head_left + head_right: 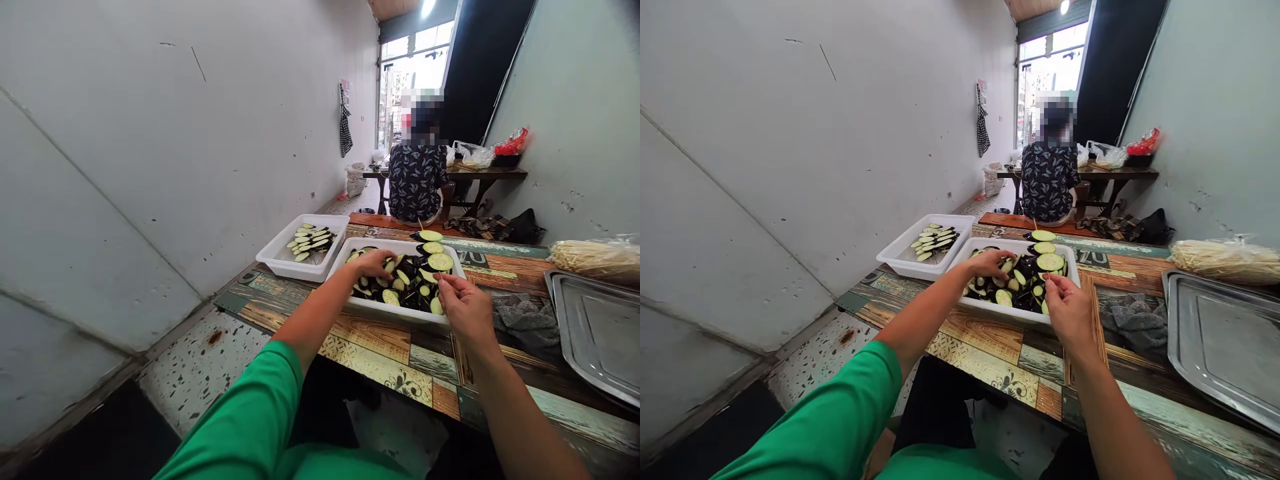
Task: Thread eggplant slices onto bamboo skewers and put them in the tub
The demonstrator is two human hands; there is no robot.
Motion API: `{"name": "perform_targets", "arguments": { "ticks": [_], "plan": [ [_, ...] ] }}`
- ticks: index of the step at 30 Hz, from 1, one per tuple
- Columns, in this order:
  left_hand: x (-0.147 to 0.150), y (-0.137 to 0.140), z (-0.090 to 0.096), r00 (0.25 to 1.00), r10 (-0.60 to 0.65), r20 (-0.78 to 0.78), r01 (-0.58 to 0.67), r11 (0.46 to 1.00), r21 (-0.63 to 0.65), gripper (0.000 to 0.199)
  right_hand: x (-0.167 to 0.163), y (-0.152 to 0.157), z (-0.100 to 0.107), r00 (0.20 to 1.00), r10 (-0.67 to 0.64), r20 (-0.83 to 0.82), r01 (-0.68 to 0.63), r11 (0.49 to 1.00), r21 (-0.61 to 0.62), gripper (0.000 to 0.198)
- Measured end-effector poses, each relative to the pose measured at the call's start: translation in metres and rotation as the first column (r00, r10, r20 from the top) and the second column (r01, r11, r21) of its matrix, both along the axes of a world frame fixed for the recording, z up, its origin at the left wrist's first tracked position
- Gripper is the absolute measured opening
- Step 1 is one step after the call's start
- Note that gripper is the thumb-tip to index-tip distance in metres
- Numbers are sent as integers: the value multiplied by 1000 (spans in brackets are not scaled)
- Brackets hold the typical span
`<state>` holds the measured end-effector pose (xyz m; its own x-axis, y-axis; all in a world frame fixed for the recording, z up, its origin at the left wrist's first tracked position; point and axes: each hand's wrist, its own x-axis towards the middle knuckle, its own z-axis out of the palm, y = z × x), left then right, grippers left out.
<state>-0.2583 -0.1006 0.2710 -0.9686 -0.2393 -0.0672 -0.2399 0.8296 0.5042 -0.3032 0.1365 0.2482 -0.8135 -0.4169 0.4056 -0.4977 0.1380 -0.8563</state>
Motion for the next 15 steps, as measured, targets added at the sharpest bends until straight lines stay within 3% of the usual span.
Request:
{"name": "perform_targets", "arguments": {
  "ticks": [3,6,11,13,15],
  "plan": [
    [-3,-5,-1,980,140,-138,-109,972,209,55,1,0,3,998,17,54,-16,1000,-12,54],
    [-5,-7,-4,947,249,-203,-176,931,320,32,2,0,4,997,43,61,-43,999,-3,53],
    [-6,-3,-3,882,372,-290,-204,855,477,14,1,0,4,997,65,35,-66,998,17,51],
    [-7,0,0,873,417,-254,-177,754,632,8,2,0,3,997,69,27,-70,997,20,51],
    [-9,1,3,862,482,-158,-173,573,801,7,2,1,3,997,80,18,-81,996,29,49]
  ]
}}
